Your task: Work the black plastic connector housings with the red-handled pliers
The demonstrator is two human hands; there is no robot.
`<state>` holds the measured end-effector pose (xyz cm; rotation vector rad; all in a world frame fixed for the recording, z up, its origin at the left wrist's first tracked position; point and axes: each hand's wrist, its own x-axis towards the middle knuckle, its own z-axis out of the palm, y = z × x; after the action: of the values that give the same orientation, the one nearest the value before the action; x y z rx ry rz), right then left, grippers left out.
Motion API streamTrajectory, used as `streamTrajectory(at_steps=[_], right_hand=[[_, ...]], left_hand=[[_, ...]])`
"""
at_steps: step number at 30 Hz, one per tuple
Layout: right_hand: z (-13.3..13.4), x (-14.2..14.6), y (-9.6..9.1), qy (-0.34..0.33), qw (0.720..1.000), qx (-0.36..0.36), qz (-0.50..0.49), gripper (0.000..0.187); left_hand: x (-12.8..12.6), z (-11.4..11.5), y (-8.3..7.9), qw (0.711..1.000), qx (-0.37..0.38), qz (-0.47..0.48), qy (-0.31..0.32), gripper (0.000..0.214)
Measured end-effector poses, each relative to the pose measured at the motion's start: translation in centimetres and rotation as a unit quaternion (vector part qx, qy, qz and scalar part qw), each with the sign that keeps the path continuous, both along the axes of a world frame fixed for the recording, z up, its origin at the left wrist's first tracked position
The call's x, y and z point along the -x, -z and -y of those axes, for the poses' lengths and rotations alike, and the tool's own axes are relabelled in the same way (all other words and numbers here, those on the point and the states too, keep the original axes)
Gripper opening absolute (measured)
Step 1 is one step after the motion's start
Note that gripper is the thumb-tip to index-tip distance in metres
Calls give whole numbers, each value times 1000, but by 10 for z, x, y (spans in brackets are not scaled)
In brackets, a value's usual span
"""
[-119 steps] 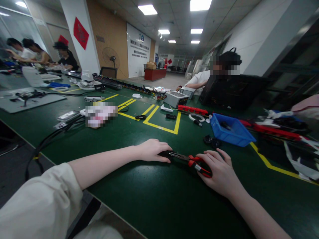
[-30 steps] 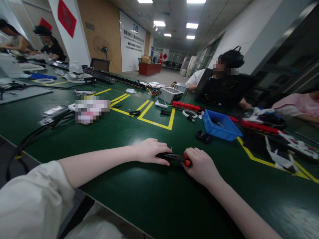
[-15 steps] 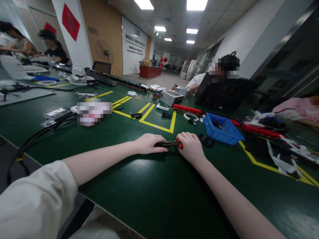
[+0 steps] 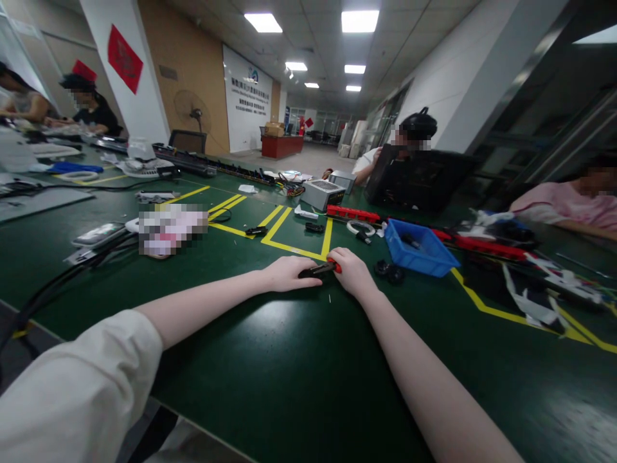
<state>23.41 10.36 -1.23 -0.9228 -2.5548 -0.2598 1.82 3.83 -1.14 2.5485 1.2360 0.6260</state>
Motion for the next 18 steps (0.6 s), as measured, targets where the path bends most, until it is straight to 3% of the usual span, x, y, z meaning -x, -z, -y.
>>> streamTrajectory(at_steps=[6,10,18], right_hand=[[1,-6,4,17,999,2,-51,4],[5,-8,2,34,997,8,-72,29],[1,-17,1,70,993,23,-88,51]], left_hand=[[-2,-6,0,999,-36,-11,34,38],[0,-3,1,997,-44,-22,51,38],[-1,-1,0,997,-51,-18,46,38]])
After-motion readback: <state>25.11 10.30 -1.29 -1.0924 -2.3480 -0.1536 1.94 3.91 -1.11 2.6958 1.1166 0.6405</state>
